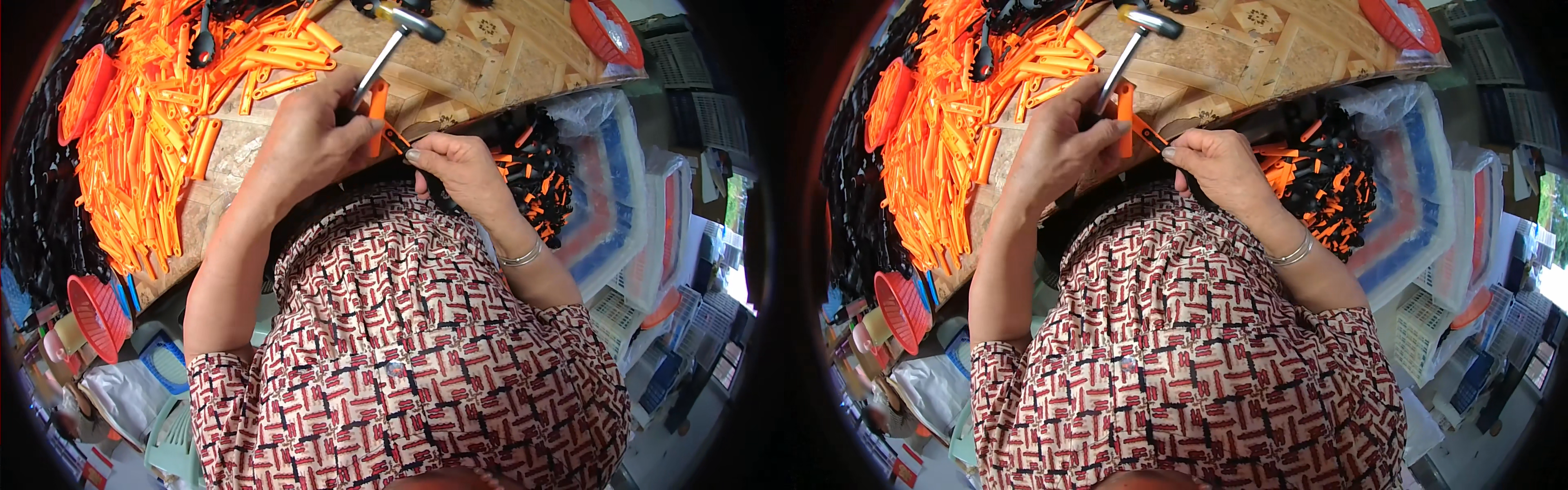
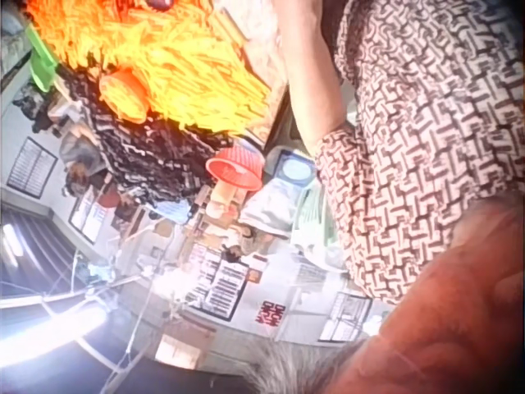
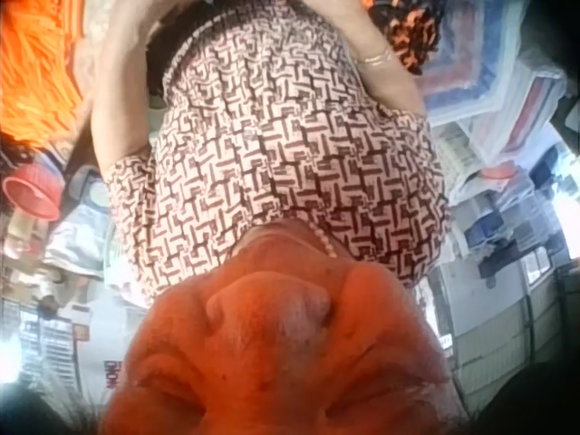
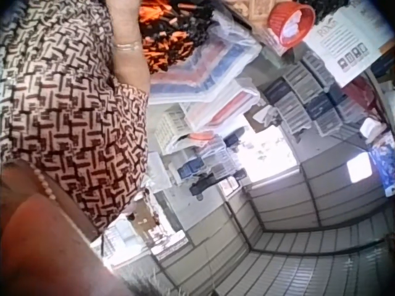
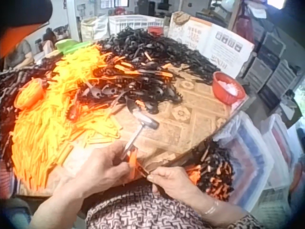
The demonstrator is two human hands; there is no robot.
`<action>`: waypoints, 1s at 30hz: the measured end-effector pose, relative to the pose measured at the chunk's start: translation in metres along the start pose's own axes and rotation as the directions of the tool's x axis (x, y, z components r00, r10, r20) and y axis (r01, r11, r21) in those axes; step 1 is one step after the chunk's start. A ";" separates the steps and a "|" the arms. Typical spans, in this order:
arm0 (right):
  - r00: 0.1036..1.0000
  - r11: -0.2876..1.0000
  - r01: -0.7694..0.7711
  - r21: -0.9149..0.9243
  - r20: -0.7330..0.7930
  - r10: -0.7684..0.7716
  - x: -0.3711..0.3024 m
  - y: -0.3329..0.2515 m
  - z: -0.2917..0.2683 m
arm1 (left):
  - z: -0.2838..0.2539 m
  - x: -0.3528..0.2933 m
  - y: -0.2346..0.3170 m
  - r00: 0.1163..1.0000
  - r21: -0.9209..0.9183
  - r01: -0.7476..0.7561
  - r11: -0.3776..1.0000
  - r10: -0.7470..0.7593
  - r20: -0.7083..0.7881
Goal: The person assembles orange and black plastic components at a wooden workbench. They repeatedly pick up an orange handle and a black head, fit them together, and use a hammer to secure the connection. The person then places the finished items on the table and repeats the process with new parts.
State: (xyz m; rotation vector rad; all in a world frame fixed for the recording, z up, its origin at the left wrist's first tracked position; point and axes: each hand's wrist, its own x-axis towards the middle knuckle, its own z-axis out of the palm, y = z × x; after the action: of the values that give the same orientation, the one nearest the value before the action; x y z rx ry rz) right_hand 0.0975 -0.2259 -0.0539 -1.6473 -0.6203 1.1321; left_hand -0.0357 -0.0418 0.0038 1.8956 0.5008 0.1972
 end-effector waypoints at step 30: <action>0.994 0.977 -0.097 -0.191 0.029 0.104 0.003 -0.025 0.002 | 0.002 -0.037 -0.015 0.941 -0.448 -0.012 0.894 -0.141 -0.308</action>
State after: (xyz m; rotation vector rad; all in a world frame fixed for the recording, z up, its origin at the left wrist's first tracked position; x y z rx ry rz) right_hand 0.1003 -0.2130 -0.0320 -1.8396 -0.6943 1.2111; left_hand -0.0721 -0.0549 -0.0071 1.3950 0.6829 0.5493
